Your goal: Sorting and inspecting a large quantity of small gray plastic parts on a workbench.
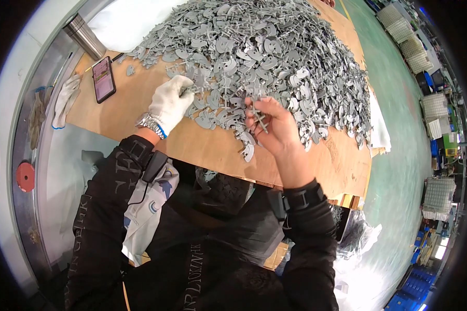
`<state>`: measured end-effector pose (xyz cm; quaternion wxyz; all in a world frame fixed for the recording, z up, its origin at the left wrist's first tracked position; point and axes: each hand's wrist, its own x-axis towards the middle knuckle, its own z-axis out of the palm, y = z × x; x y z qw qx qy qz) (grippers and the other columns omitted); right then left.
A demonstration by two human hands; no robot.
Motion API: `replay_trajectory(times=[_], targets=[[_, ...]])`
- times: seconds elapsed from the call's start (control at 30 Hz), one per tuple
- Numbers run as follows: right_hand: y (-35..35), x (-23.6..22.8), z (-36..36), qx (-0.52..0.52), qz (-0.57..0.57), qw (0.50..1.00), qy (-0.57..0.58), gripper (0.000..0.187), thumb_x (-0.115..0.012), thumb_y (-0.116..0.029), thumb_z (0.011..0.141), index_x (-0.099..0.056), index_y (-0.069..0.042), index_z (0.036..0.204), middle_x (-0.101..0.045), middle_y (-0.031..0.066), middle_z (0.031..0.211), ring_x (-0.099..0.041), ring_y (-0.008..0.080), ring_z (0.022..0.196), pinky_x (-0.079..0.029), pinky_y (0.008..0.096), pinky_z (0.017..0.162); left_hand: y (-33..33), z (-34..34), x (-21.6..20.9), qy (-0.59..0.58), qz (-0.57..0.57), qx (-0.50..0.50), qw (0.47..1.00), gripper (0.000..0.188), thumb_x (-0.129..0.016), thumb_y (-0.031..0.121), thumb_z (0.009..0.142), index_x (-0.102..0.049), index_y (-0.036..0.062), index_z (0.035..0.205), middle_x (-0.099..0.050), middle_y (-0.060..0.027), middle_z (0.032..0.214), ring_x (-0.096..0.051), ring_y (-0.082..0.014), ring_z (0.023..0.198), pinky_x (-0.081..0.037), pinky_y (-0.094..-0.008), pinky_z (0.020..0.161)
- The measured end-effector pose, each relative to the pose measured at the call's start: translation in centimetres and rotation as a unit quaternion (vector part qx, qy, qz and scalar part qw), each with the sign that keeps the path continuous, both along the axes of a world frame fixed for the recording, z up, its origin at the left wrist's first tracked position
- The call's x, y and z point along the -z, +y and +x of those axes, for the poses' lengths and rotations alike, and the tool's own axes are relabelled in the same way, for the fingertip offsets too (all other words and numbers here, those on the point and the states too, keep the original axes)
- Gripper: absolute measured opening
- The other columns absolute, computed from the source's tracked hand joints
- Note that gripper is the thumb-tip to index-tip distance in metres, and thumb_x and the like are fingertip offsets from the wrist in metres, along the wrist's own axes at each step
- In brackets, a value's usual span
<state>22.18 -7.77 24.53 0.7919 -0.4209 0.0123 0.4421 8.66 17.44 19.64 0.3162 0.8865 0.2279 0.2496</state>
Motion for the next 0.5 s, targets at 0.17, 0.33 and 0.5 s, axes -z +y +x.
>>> replay_trajectory(times=[0.17, 0.33, 0.5], targets=[[-2.1, 3.3, -3.0, -0.019, 0.206, 0.97, 0.126, 0.017, -0.062, -0.006, 0.096, -0.064, -0.01, 0.112, -0.069, 0.0143, 0.112, -0.069, 0.0274, 0.096, -0.056, 0.037, 0.067, -1.2, -0.9, -2.0, -0.122, -0.191, -0.011, 0.974, 0.009, -0.071, 0.012, 0.096, -0.07, 0.0076, 0.103, -0.075, -0.0067, 0.09, -0.072, -0.0161, 0.083, -0.058, -0.0311, 0.076], [-1.1, 4.1, -5.4, 0.001, 0.203, 0.971, 0.124, 0.027, -0.061, -0.011, 0.096, -0.066, -0.011, 0.123, -0.07, 0.0127, 0.112, -0.069, 0.0302, 0.103, -0.057, 0.0397, 0.069, -8.0, -1.9, -3.9, -0.12, -0.352, 0.076, 0.925, 0.009, -0.072, 0.009, 0.096, -0.07, 0.0069, 0.104, -0.073, -0.0013, 0.091, -0.068, -0.0095, 0.083, -0.056, -0.0275, 0.075], [-1.1, 3.2, -5.9, 0.023, 0.203, 0.97, 0.128, 0.036, -0.063, -0.018, 0.097, -0.064, -0.01, 0.133, -0.07, 0.0124, 0.118, -0.068, 0.0308, 0.109, -0.06, 0.044, 0.081, -11.4, -1.5, -5.0, -0.032, -0.46, 0.082, 0.883, 0.01, -0.071, 0.011, 0.096, -0.07, 0.0079, 0.106, -0.074, -0.0011, 0.096, -0.068, -0.0107, 0.085, -0.056, -0.0286, 0.076]])
